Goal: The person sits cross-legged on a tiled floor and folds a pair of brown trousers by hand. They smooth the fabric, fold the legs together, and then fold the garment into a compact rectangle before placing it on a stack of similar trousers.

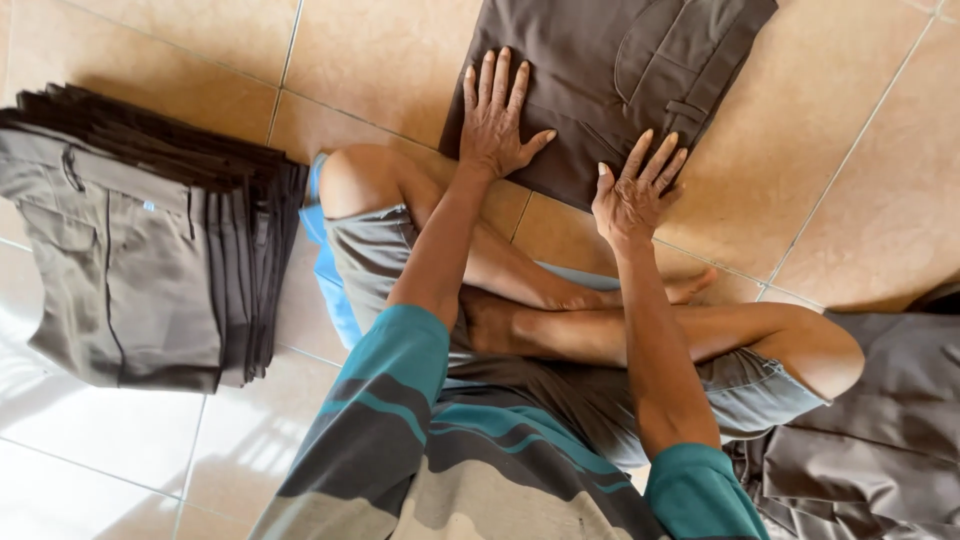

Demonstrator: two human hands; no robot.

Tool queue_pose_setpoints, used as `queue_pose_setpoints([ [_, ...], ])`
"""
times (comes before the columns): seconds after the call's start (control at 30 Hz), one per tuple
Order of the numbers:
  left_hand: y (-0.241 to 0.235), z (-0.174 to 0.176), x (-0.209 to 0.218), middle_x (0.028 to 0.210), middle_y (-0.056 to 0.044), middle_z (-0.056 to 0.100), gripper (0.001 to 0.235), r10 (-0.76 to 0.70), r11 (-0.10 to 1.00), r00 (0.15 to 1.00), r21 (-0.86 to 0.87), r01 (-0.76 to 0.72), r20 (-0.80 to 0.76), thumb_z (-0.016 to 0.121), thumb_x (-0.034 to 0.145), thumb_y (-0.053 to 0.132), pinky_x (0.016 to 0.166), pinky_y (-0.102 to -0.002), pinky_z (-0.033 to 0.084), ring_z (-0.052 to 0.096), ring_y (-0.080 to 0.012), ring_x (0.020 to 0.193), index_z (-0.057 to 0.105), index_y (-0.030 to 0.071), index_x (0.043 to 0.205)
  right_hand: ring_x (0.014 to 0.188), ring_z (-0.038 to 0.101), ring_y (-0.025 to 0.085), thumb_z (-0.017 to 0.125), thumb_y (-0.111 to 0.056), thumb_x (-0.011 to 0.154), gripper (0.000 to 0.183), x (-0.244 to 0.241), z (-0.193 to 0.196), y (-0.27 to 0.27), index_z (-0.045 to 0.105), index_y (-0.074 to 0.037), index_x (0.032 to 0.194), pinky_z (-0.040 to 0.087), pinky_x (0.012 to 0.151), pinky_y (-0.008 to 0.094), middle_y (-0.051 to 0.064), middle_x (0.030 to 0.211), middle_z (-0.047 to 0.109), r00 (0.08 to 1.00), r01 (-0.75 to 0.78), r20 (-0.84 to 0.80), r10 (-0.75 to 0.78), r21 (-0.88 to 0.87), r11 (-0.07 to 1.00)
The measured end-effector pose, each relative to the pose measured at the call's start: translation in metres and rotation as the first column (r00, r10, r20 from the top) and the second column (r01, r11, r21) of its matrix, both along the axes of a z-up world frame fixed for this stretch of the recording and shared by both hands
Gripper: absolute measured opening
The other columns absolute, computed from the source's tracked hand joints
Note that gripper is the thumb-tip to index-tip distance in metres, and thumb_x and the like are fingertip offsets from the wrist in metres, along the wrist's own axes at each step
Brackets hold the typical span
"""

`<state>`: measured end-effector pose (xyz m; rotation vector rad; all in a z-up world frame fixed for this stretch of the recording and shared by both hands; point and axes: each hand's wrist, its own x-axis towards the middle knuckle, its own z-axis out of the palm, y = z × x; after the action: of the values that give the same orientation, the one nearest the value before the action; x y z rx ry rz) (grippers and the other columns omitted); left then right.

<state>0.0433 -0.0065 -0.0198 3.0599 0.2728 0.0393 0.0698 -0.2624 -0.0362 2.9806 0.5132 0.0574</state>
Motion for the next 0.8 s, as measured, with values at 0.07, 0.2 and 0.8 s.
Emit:
queue_pose_setpoints([
  [0.07,0.002,-0.011,-0.001,0.170,-0.020,0.017,0.103,0.002,1.000,0.998,-0.004,-0.002,0.068,0.039,0.101,0.090,0.129,-0.061,0.013,0.015,-0.0404,0.158,0.022,0.011,0.166,0.155,0.013,0.048,0.045,-0.058,0.115,0.080,0.003,0.001,-0.001,0.015,-0.009,0.170,0.036,0.110,0.071,0.025,0.169,0.003,0.998,0.017,-0.065,-0.014,0.040,0.999],
  [0.2,0.007,-0.032,-0.006,0.171,-0.020,0.011,0.103,-0.003,0.998,0.985,-0.069,0.015,0.171,0.032,0.099,0.090,0.132,-0.059,0.013,0.014,-0.0389,0.161,0.020,0.014,0.167,0.159,0.002,0.041,0.024,-0.058,0.113,0.073,0.008,0.011,-0.009,0.006,-0.014,0.169,0.021,0.117,0.068,0.017,0.172,-0.004,0.954,0.127,-0.294,-0.057,0.226,0.966],
  [0.8,0.033,-0.089,-0.003,0.111,-0.011,0.068,0.026,0.720,0.548,0.684,-0.509,-0.664,-0.118,0.075,0.085,0.018,0.082,-0.056,0.055,0.065,-0.0409,0.106,0.059,0.014,0.105,0.067,0.044,0.014,0.083,-0.037,0.092,0.050,0.009,0.039,-0.072,0.040,-0.018,0.074,0.040,0.063,0.034,-0.005,0.074,0.044,0.722,0.638,-0.617,-0.314,0.418,0.646],
])
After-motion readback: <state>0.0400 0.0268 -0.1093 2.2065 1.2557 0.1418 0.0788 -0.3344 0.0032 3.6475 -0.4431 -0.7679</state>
